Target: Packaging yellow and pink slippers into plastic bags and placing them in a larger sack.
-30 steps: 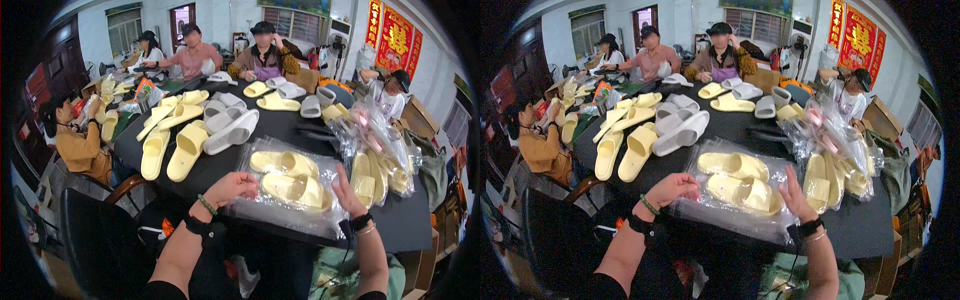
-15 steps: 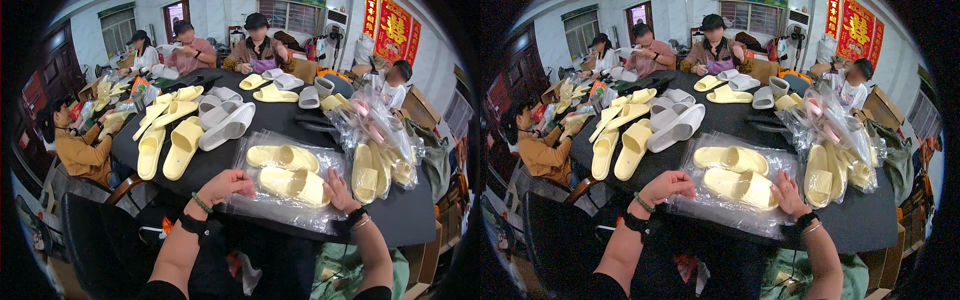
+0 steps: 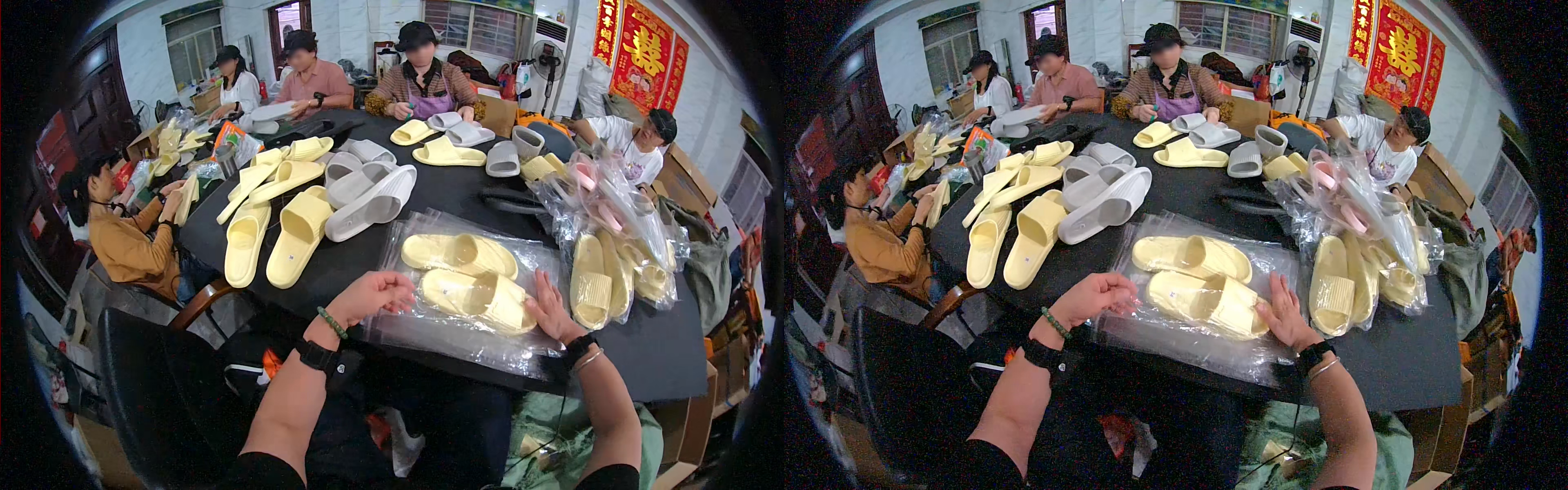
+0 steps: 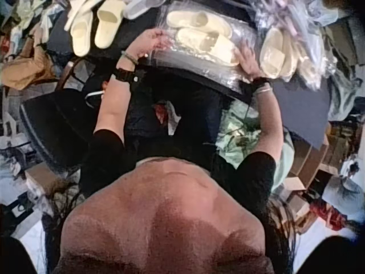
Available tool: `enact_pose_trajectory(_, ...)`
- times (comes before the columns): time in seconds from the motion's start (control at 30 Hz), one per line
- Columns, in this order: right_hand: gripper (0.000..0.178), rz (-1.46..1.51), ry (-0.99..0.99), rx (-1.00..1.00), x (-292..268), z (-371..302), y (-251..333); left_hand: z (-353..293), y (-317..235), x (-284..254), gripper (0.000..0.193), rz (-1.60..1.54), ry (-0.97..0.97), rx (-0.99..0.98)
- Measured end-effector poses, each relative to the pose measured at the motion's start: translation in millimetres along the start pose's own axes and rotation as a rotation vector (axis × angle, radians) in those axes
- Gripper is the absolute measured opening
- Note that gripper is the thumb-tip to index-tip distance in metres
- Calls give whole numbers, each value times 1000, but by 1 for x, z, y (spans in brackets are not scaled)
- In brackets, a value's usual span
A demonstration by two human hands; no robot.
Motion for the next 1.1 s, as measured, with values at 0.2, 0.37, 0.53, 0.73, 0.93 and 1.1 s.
enact_pose_trajectory(0.2,116,-313,24,-182,-29,-19,27,1,1,-1,20,158,62,43)
enact_pose_trajectory(0.37,137,-194,194,-120,-8,-40,26,-4,-2,-2,20,189,83,29)
enact_pose_trajectory(0.53,152,-202,182,-84,9,-45,23,-5,-7,4,23,697,168,14)
enact_pose_trajectory(0.73,154,-206,146,-101,12,-39,20,19,-18,-8,33,1067,61,239)
enact_pose_trajectory(0.93,156,-150,91,-104,6,-40,27,53,-43,1,61,1381,156,408)
enact_pose_trajectory(1.1,155,-159,80,-151,12,-40,24,93,-17,15,74,1328,294,382)
Point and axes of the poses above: each hand's wrist, its own z-axis towards the middle knuckle, its own x-axis out of the palm, y = z × x, the point moved 2 cm from there along z, towards the middle knuckle, and after that the axes turned 10 degrees about y, right-handed, at the moved point
